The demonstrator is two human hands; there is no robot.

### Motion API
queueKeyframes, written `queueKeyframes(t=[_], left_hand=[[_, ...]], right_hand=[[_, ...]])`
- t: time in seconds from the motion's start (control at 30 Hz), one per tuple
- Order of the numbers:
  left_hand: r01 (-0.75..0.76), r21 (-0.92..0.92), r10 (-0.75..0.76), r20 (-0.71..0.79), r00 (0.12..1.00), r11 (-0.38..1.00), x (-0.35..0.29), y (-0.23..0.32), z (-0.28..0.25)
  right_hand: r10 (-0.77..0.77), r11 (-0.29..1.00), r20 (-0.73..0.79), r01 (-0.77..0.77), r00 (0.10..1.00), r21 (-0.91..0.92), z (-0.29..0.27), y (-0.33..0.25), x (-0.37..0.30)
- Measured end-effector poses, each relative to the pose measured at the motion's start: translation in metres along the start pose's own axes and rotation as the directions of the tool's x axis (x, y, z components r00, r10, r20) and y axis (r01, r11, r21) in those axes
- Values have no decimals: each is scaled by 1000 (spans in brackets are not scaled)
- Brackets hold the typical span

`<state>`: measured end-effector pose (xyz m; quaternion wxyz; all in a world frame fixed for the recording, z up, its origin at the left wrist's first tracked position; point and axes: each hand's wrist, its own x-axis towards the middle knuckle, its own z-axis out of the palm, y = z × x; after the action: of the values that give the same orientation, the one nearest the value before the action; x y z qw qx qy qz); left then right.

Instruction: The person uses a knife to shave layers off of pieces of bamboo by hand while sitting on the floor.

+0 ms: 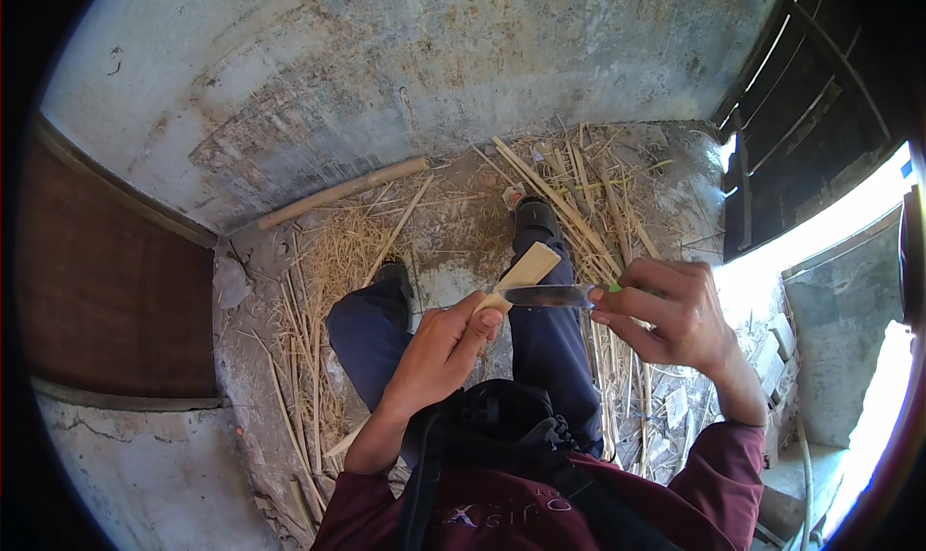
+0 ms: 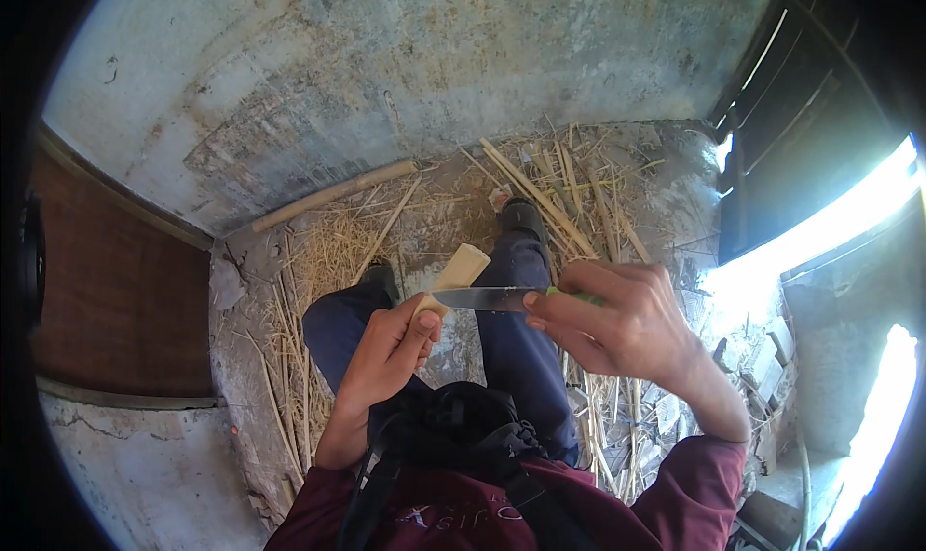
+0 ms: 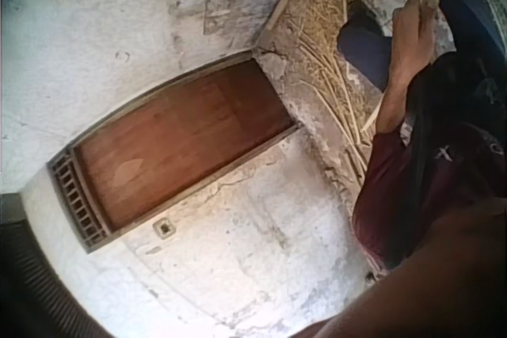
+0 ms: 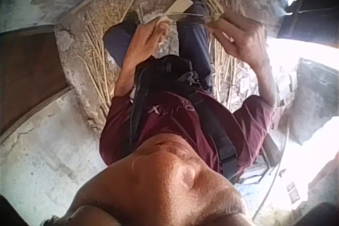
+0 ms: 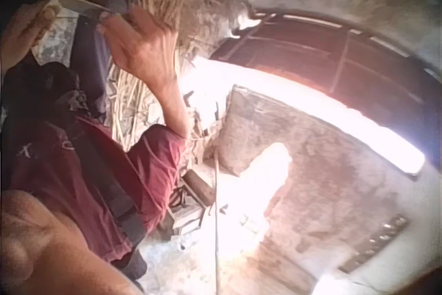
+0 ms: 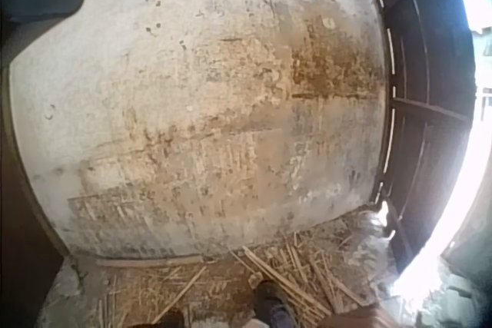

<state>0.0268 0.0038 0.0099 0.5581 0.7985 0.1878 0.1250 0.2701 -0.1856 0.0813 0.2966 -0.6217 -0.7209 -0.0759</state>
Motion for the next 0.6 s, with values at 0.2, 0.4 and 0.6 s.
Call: queueKeyframes(t=[0.2,0.4,0.6], left_hand=[[19,-19,-19,-10,1000,1000,2,0,2],[0,-44,-2,-48,999,999,3,10,9],[-25,75,33,-106,994,997,3,8,13]], right_hand=[[62,996,-131,-70,989,-57,28,-10,-26],[32,987,-103,-48,994,-156,22,-19,-26],[16,973,-95,-38,995,-229,21,-18,-26]])
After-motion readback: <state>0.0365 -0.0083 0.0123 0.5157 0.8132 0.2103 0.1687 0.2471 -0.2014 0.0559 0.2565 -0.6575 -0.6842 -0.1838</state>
